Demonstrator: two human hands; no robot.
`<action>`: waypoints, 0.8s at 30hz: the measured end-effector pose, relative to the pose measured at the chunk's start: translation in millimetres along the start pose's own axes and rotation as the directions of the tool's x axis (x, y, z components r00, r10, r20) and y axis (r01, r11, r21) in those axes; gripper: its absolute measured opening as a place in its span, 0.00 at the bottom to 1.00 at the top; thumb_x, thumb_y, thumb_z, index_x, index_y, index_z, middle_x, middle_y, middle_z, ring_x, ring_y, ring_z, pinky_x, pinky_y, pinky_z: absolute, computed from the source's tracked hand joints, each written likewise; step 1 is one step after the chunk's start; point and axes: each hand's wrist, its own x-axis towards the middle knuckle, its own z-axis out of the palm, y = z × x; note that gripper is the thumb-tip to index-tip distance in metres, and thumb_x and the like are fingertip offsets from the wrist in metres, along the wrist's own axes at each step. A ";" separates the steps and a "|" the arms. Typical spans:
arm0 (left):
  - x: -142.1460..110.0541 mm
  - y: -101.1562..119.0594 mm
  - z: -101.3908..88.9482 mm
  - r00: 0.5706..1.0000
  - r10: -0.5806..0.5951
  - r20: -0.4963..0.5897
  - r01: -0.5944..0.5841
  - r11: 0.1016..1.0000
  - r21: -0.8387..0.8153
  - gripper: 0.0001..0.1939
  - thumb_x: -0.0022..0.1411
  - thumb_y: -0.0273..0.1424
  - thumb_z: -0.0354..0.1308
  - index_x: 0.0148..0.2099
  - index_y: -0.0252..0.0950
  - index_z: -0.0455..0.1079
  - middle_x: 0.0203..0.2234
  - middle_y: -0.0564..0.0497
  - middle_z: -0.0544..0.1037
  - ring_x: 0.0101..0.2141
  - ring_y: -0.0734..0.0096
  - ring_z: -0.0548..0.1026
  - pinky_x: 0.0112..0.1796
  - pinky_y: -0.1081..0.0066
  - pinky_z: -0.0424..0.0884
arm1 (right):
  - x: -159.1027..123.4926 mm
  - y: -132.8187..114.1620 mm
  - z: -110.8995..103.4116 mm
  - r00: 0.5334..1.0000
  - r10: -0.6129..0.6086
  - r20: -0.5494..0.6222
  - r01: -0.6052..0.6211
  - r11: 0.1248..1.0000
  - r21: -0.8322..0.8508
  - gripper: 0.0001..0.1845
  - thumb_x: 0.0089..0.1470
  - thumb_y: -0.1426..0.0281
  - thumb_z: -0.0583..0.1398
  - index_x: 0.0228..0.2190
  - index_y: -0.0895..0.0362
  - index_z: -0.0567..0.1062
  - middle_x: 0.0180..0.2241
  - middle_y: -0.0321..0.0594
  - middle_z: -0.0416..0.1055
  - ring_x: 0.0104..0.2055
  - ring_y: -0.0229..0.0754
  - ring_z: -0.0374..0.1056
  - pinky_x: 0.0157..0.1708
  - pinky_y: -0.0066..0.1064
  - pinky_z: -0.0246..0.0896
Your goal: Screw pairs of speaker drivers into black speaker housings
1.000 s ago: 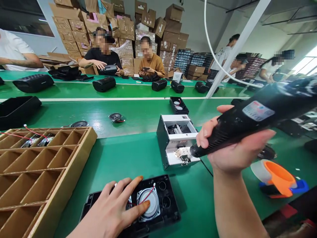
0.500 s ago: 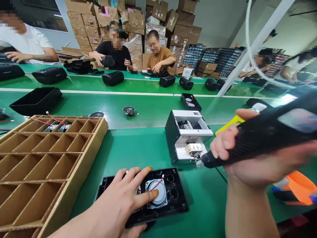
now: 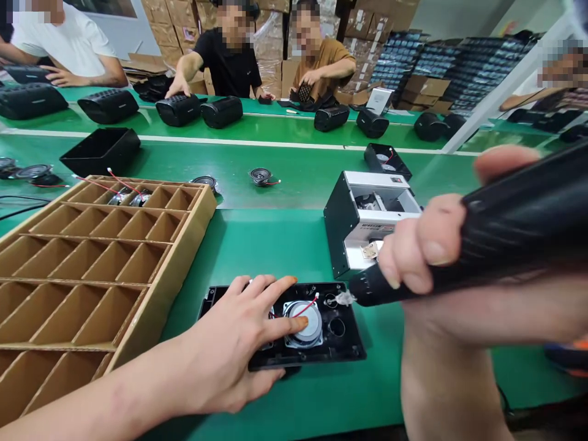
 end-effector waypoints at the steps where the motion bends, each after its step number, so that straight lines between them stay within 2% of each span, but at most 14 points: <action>1: 0.3 0.8 -0.9 1.000 -0.001 0.007 0.001 1.000 -0.002 0.34 0.58 0.34 0.70 0.66 0.52 0.71 0.70 0.42 0.62 0.59 0.38 0.69 0.55 0.38 0.68 | 1.3 -1.3 9.6 0.997 0.027 -0.067 -0.011 0.975 0.222 0.43 0.66 0.37 0.31 0.57 0.50 0.65 0.23 0.33 0.63 0.15 0.36 0.56 0.17 0.31 0.59; 3: 1.0 2.0 -2.5 1.000 -0.003 0.016 0.003 1.000 -0.014 0.34 0.58 0.34 0.69 0.66 0.53 0.70 0.70 0.42 0.62 0.59 0.38 0.68 0.54 0.38 0.68 | 2.6 0.6 23.6 0.983 0.116 -0.142 -0.005 0.791 0.612 0.34 0.63 0.35 0.49 0.47 0.50 0.72 0.21 0.32 0.66 0.15 0.37 0.59 0.14 0.29 0.56; 4: 1.4 2.1 -2.9 1.000 -0.003 0.016 0.003 1.000 -0.022 0.35 0.58 0.33 0.69 0.67 0.53 0.69 0.70 0.42 0.61 0.59 0.38 0.68 0.54 0.39 0.68 | 2.8 3.1 28.5 0.978 0.144 -0.150 0.009 0.693 0.721 0.32 0.60 0.35 0.57 0.44 0.50 0.74 0.19 0.31 0.67 0.14 0.37 0.59 0.13 0.28 0.55; 6: 2.0 1.5 -2.2 1.000 -0.009 0.010 0.010 0.999 -0.030 0.35 0.57 0.32 0.69 0.66 0.53 0.69 0.70 0.42 0.60 0.60 0.38 0.67 0.55 0.39 0.67 | 2.4 9.5 35.9 0.978 0.162 -0.132 0.009 0.596 0.803 0.30 0.56 0.38 0.64 0.42 0.51 0.78 0.19 0.31 0.69 0.14 0.37 0.60 0.12 0.27 0.55; 8: 2.4 0.2 0.2 1.000 -0.005 0.002 0.005 1.000 -0.026 0.35 0.57 0.32 0.68 0.66 0.53 0.69 0.71 0.44 0.59 0.60 0.38 0.66 0.55 0.39 0.67 | 1.6 15.6 41.9 0.981 0.161 -0.106 0.001 0.546 0.838 0.31 0.54 0.39 0.65 0.43 0.52 0.79 0.20 0.31 0.71 0.14 0.36 0.61 0.12 0.27 0.55; 14: 1.5 0.5 4.8 1.000 -0.029 0.004 0.028 0.999 0.021 0.36 0.57 0.32 0.68 0.67 0.56 0.68 0.72 0.45 0.57 0.60 0.37 0.65 0.54 0.40 0.66 | -0.2 25.7 56.7 0.981 0.141 -0.136 0.031 0.575 0.818 0.36 0.60 0.35 0.55 0.46 0.54 0.77 0.21 0.31 0.68 0.14 0.35 0.60 0.12 0.26 0.53; 20: 1.3 1.7 0.1 0.999 -0.015 0.037 0.014 1.000 0.013 0.34 0.59 0.32 0.66 0.67 0.57 0.68 0.71 0.44 0.59 0.61 0.37 0.65 0.55 0.38 0.67 | -0.8 33.1 61.9 0.985 0.130 -0.110 0.013 0.586 0.810 0.36 0.62 0.36 0.55 0.47 0.55 0.76 0.22 0.32 0.69 0.14 0.34 0.60 0.12 0.26 0.55; 24: 0.0 -0.5 3.4 0.999 -0.024 0.030 0.023 0.999 0.030 0.36 0.57 0.31 0.67 0.67 0.57 0.68 0.73 0.46 0.56 0.62 0.37 0.64 0.56 0.37 0.66 | -1.0 35.3 63.5 0.989 0.113 -0.093 0.011 0.577 0.816 0.34 0.64 0.38 0.55 0.48 0.55 0.76 0.23 0.32 0.69 0.15 0.34 0.61 0.14 0.26 0.57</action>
